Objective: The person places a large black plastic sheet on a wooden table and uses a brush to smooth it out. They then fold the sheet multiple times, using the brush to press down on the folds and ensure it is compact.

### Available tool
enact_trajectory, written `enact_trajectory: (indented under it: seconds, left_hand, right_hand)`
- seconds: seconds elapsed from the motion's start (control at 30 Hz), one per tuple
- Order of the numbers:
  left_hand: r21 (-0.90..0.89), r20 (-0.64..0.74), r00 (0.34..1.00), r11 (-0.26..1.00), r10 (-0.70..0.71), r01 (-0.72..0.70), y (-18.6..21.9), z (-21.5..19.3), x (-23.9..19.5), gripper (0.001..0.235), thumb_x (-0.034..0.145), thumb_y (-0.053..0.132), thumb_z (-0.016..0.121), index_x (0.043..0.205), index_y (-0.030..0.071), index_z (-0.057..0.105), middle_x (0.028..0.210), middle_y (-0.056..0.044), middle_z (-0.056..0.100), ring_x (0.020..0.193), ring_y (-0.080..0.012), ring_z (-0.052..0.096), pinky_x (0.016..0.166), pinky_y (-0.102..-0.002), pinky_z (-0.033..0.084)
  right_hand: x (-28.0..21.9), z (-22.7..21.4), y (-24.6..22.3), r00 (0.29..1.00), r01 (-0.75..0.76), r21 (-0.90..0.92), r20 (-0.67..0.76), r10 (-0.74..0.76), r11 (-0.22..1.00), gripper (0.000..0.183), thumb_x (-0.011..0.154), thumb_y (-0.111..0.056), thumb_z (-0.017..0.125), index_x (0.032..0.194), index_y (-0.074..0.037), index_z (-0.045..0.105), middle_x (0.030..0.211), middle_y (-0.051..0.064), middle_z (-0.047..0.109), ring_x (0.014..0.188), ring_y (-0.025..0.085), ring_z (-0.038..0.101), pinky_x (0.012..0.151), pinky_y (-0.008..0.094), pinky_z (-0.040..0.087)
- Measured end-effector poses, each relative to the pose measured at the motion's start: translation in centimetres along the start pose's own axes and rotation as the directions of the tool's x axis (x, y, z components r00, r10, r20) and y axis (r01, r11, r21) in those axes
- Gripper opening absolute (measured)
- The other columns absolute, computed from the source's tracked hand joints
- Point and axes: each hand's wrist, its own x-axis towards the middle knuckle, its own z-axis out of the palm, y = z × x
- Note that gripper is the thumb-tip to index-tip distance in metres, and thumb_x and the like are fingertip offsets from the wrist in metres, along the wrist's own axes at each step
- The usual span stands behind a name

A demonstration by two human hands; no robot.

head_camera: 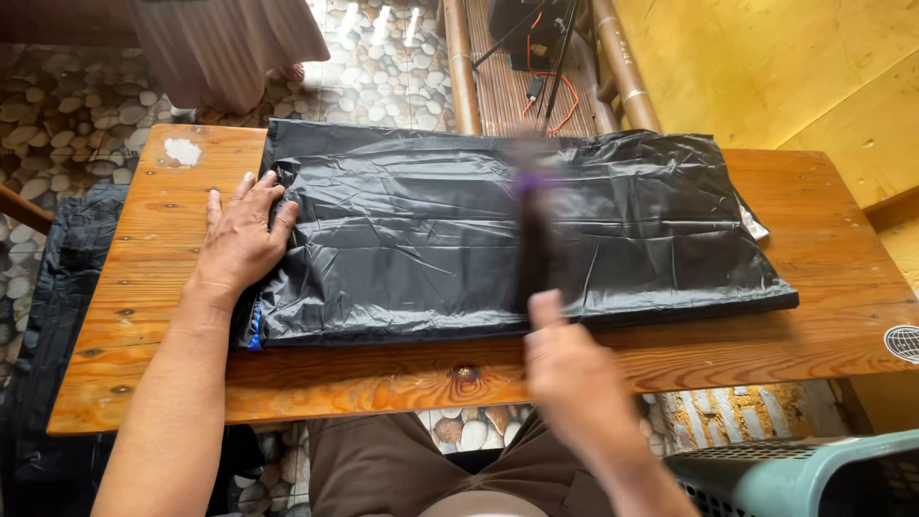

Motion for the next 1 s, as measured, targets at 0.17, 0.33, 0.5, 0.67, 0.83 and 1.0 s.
enact_trajectory:
  seconds: [0.17, 0.33, 0.5, 0.67, 0.83, 1.0]
  left_hand:
    - [-0.112, 0.086, 0.996, 0.993, -0.036, 0.045, 0.9, -1.5, -0.4, 0.058, 0.097, 0.046, 0.032, 0.147, 0.027, 0.054, 0.149, -0.011, 0.057, 0.150, -0.0297, 0.035, 0.127, -0.058, -0.008]
    - [-0.013, -0.050, 0.998, 0.999, 0.038, -0.039, -1.7, 1.3, 0.0, 0.046, 0.104, 0.029, 0.040, 0.145, 0.015, 0.055, 0.165, -0.001, 0.041, 0.155, -0.0249, 0.028, 0.124, -0.060, 0.002]
    - [-0.041, -0.018, 1.000, 0.999, 0.013, -0.013, -1.3, 0.6, 0.5, 0.048, 0.105, 0.033, 0.039, 0.142, 0.010, 0.058, 0.166, -0.002, 0.040, 0.157, -0.0240, 0.025, 0.124, -0.060, 0.000]
    - [-0.144, 0.042, 0.997, 0.987, -0.069, 0.074, -0.1, -0.5, 0.0, 0.062, 0.109, 0.044, 0.020, 0.149, 0.009, 0.052, 0.165, 0.000, 0.039, 0.157, -0.0198, 0.021, 0.125, -0.053, -0.005]
    - [-0.177, 0.087, 0.995, 0.982, -0.044, 0.059, 0.2, -1.3, -0.1, 0.080, 0.101, 0.062, 0.005, 0.154, 0.015, 0.041, 0.165, -0.008, 0.036, 0.159, -0.0243, 0.014, 0.126, -0.048, -0.010]
    - [-0.073, 0.077, 0.997, 0.997, -0.031, 0.037, -0.4, -0.5, -0.4, 0.075, 0.106, 0.058, 0.018, 0.152, 0.006, 0.046, 0.168, -0.004, 0.033, 0.159, -0.0214, 0.016, 0.126, -0.052, -0.006]
  right_hand:
    - [2.1, -4.9, -7.7, 0.928, -0.142, 0.814, 0.307, -0.211, 0.563, 0.068, 0.101, -0.024, 0.054, 0.163, -0.025, 0.028, 0.091, 0.012, 0.051, 0.046, 0.041, 0.058, 0.036, 0.058, 0.046]
    - [2.8, -3.0, 3.8, 0.484, -0.793, 0.435, 0.875, 0.009, 0.426, 0.058, 0.101, -0.046, 0.035, 0.159, -0.054, 0.030, 0.133, -0.004, 0.056, 0.111, 0.027, 0.060, 0.094, 0.042, 0.043]
    - [-3.9, 5.4, 11.1, 0.257, -0.949, 0.125, 0.837, 0.484, 0.288, 0.057, 0.106, -0.037, 0.033, 0.162, -0.034, 0.038, 0.125, 0.040, 0.063, 0.114, 0.061, 0.059, 0.098, 0.060, 0.043]
    - [-1.9, 1.2, 2.1, 0.871, -0.411, 0.419, 0.443, 0.213, 0.810, 0.060, 0.108, -0.018, 0.030, 0.164, 0.003, 0.022, 0.079, 0.017, 0.058, 0.062, 0.033, 0.056, 0.059, 0.049, 0.049]
    - [1.3, -2.7, -7.1, 0.910, -0.173, 0.803, 0.352, -0.220, 0.570, 0.086, 0.087, -0.005, 0.051, 0.165, -0.018, 0.020, 0.090, 0.011, 0.052, 0.046, 0.036, 0.054, 0.037, 0.056, 0.041]
    - [5.8, -3.3, 4.2, 0.414, -0.782, 0.420, 0.902, -0.121, 0.460, 0.060, 0.105, -0.039, 0.028, 0.161, -0.059, 0.023, 0.120, 0.006, 0.066, 0.097, 0.027, 0.068, 0.085, 0.041, 0.046]
